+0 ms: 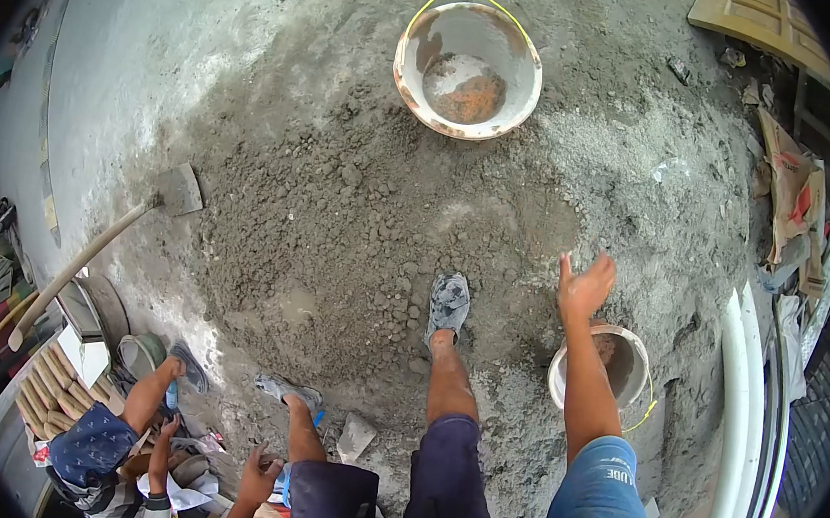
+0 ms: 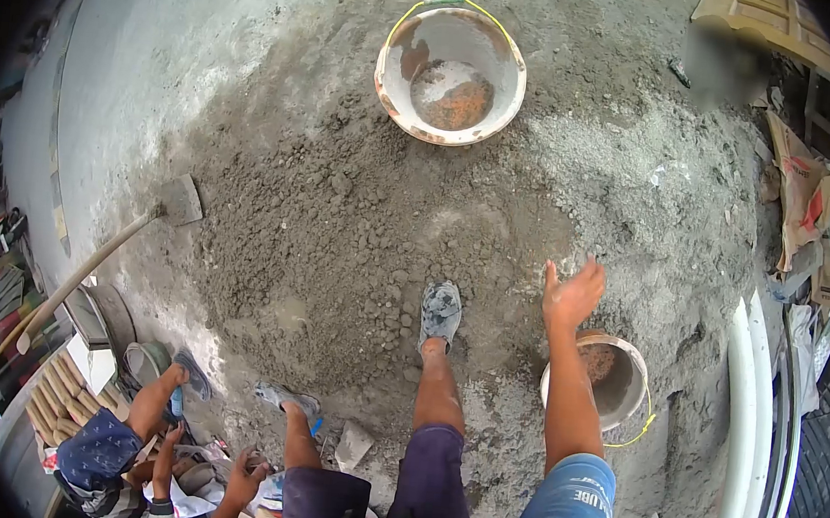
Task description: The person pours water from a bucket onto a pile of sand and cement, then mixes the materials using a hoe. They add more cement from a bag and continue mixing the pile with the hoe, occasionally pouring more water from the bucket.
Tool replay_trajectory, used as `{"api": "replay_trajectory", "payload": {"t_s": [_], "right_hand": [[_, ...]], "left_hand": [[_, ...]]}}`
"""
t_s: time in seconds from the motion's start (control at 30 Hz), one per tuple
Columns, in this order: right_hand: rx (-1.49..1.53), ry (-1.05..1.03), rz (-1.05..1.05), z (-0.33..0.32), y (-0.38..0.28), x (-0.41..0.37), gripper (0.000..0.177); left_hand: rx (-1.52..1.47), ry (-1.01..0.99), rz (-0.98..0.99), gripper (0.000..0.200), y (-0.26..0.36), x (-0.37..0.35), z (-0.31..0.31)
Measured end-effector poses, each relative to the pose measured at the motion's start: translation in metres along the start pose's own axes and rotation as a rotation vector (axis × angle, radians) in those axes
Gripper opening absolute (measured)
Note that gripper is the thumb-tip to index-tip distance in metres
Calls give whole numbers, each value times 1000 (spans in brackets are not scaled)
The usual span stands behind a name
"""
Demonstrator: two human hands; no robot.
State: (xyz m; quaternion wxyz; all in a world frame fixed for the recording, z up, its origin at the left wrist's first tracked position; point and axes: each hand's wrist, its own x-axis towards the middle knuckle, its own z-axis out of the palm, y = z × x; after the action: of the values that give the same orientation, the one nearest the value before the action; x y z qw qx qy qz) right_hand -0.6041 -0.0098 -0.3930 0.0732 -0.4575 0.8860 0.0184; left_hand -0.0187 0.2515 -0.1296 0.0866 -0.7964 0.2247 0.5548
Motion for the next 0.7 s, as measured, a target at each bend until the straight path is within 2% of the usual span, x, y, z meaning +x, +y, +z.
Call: {"api": "replay_trajectory", "payload": {"t_s": [0.07, 0.1, 0.17, 0.2, 0.23, 0.27, 0.3, 0.33, 0.37, 0.4, 0.43, 0.47, 0.5, 0.53, 0.57, 0.6, 0.67, 0.7], "right_hand": [[-221, 14, 269, -15, 79, -64, 95], [-276, -69, 381, -22, 104, -97, 100], [-357, -384, 545, -9, 133, -152, 106], [-340, -501, 544, 16, 153, -175, 101], [-153, -291, 255, 64, 197, -211, 72], [-140, -308, 243, 79, 206, -205, 72], [-164, -399, 239, 94, 207, -201, 56], [-187, -488, 236, 108, 196, -201, 39], [-102, -308, 196, 99, 169, -196, 17], [-93, -317, 178, 79, 145, -196, 17], [-33, -328, 181, 62, 120, -186, 17], [21, -338, 176, 42, 96, -176, 16], [139, -452, 120, 18, 76, -171, 15], [142, -445, 79, -11, 43, -161, 15], [193, -560, -121, -42, 2, -151, 16], [238, -673, -323, -71, -40, -143, 20], [286, -602, -746, -109, -136, -117, 30], [291, -550, -882, -120, -186, -103, 32]], "left_hand": [[-26, 25, -24, 60, 36, 8, -2], [-72, 23, -50, 58, 46, 12, -5], [-128, 40, -91, 57, 58, 19, -1], [-107, 25, -81, 57, 62, 20, 0], [-83, 12, -70, 57, 63, 20, -2], [-82, 33, -83, 57, 63, 21, -3], [-43, 19, -56, 57, 61, 17, -7], [-1, 6, -28, 56, 61, 14, -15], [118, 44, -5, 55, 65, 8, -27], [207, 126, 60, 55, 57, 8, -42], [384, 201, 236, 55, 69, 8, -66], [615, 334, 314, 57, 88, 9, -96], [696, 496, 421, 53, 107, 13, -132], [619, 616, 336, 49, 114, 17, -173], [748, 867, 414, 50, 125, 20, -215], [874, 1020, 390, 54, 137, 20, -260], [1191, 1341, 373, 56, 171, 18, -349], [1335, 1495, 375, 58, 187, 16, -393]]}}
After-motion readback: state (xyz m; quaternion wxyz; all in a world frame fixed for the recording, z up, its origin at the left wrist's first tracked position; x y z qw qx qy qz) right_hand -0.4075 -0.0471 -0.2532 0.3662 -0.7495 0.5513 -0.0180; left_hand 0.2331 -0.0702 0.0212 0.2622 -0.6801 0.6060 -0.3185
